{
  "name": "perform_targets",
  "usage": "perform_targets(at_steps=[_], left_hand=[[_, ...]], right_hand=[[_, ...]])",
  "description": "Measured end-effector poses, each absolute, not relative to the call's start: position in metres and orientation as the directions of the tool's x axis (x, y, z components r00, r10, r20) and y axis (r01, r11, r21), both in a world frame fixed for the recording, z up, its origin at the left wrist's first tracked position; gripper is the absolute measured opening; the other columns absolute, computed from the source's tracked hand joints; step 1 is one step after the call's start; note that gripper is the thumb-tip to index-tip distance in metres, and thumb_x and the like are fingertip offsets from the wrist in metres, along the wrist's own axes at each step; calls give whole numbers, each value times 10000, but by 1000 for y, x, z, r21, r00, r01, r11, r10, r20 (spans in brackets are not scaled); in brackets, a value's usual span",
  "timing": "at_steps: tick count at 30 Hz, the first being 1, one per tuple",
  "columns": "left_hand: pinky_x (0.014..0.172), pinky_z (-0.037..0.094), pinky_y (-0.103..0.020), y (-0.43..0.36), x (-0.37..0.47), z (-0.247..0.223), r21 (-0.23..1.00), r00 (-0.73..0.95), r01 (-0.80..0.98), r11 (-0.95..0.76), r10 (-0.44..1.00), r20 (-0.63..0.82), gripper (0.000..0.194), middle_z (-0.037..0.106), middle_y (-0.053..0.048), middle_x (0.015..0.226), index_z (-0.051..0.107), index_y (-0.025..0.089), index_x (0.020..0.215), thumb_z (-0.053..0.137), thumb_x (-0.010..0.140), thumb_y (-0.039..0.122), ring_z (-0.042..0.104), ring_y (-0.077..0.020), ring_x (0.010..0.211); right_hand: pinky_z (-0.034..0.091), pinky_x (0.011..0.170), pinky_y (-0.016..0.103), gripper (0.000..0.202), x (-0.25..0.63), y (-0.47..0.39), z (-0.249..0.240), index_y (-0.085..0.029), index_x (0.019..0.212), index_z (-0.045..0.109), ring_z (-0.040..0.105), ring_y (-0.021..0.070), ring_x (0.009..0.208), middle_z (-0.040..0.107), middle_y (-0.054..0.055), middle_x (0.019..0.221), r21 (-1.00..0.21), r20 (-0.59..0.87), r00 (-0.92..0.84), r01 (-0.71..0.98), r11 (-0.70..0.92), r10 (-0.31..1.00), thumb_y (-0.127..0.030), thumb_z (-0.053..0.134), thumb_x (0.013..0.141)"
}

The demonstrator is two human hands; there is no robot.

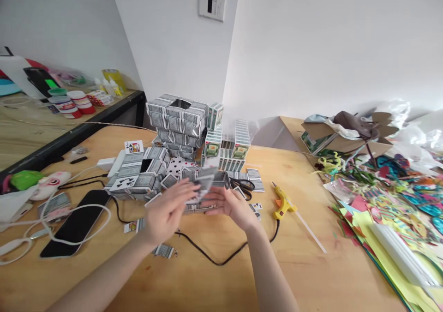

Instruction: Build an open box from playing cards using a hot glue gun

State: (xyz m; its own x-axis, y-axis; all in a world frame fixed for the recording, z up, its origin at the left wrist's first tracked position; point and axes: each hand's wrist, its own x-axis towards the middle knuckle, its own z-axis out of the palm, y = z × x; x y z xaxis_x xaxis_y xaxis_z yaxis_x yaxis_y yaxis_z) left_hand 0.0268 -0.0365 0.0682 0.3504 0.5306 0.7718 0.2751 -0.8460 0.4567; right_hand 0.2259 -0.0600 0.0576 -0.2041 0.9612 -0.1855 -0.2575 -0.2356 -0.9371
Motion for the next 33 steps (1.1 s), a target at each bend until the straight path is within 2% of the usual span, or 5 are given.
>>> perform_targets(at_steps=[7,14,17,24,33], left_hand=[[944,465,-359,-61,64,54,639,500,-26,-769,543,675,288,661,-51,1057,606,206,1021,422,837,83,556,-169,1082],[856,476,-345,-56,71,50,755,355,27,-656,712,606,177,673,-65,898,611,193,854,440,846,147,577,-177,980],[796,483,-312,-50,77,48,803,359,144,-578,787,502,182,650,-74,885,594,184,822,417,861,188,585,-172,920],[780,456,-390,-37,80,34,520,597,609,-599,778,197,351,644,-111,970,521,174,1088,585,754,260,592,-260,921],[643,439,-290,-5,69,61,414,700,677,-609,707,-105,169,686,-75,780,647,206,752,515,784,306,638,-243,792]], right_hand=[[471,841,402,620,224,-62,58,-223,1181,516,583,246,999,613,87,1104,-933,-153,-85,-315,-172,985,-644,364,752],[503,743,396,703,257,-71,55,-265,1139,521,601,256,915,620,68,1019,-931,-37,-59,-360,-56,998,-544,696,519],[511,709,348,471,260,-70,52,-253,965,590,625,197,777,648,37,887,-928,-20,7,-372,-16,1000,-369,747,537],[533,648,321,310,263,-53,40,-226,962,576,638,181,736,665,40,896,-937,20,301,-328,123,953,-332,657,682],[554,639,314,362,258,-36,62,-240,973,531,651,194,768,675,27,900,-976,116,139,-166,139,983,-300,699,657]])
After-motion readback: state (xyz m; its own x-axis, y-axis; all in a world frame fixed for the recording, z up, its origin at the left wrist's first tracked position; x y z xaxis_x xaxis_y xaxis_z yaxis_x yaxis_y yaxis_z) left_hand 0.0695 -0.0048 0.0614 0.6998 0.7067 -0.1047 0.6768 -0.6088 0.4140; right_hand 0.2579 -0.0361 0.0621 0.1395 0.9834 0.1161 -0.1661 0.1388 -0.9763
